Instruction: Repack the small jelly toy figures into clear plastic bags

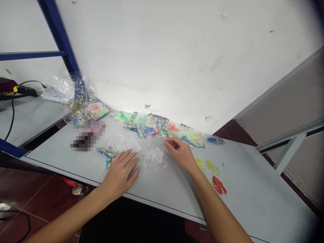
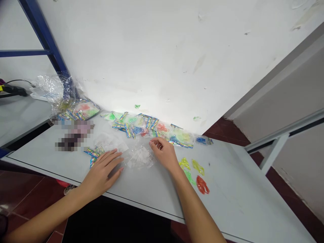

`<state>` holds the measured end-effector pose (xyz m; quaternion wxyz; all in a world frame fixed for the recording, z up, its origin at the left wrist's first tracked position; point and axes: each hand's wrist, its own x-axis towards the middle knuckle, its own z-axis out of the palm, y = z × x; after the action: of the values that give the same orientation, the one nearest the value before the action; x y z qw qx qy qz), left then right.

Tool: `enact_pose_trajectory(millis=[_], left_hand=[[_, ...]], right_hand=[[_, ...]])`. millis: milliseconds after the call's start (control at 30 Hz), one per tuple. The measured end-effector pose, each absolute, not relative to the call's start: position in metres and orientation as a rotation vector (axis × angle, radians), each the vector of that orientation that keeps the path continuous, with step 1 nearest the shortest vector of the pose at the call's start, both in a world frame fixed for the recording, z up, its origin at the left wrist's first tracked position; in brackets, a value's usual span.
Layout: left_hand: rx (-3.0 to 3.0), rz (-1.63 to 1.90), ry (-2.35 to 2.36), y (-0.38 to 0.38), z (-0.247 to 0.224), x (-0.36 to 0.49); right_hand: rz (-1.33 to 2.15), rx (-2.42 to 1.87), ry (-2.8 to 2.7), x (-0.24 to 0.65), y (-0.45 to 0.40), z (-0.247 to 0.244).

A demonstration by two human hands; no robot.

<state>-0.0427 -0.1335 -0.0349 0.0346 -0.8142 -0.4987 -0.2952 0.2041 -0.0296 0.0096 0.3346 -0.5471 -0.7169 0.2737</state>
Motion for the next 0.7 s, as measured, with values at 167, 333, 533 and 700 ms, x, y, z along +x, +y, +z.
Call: enact_pose_trajectory(millis=[167,333,533,700], left_hand=[[-2.638,-0.841,-1.442,-0.137,-0.033,-0.029],[-2.672,-0.747,-1.391,-0.137,-0.029,-0.004],[-2.618,-0.701,-1.447,-0.136,-0.033,0.004],[-2.664,-0.668,-1.457,-0.137,-0.038,0.009]], right_hand=[[0.678,-1.295,-1.896,0.198,-0.035,0.014],[0.683,-1.292,-1.935,0.197,-0.034,0.008],[0.649,-1.303,-1.985,0.196,-0.033,0.004],[0.641,-1.241,-1.991,0.193,-0.037,0.007]])
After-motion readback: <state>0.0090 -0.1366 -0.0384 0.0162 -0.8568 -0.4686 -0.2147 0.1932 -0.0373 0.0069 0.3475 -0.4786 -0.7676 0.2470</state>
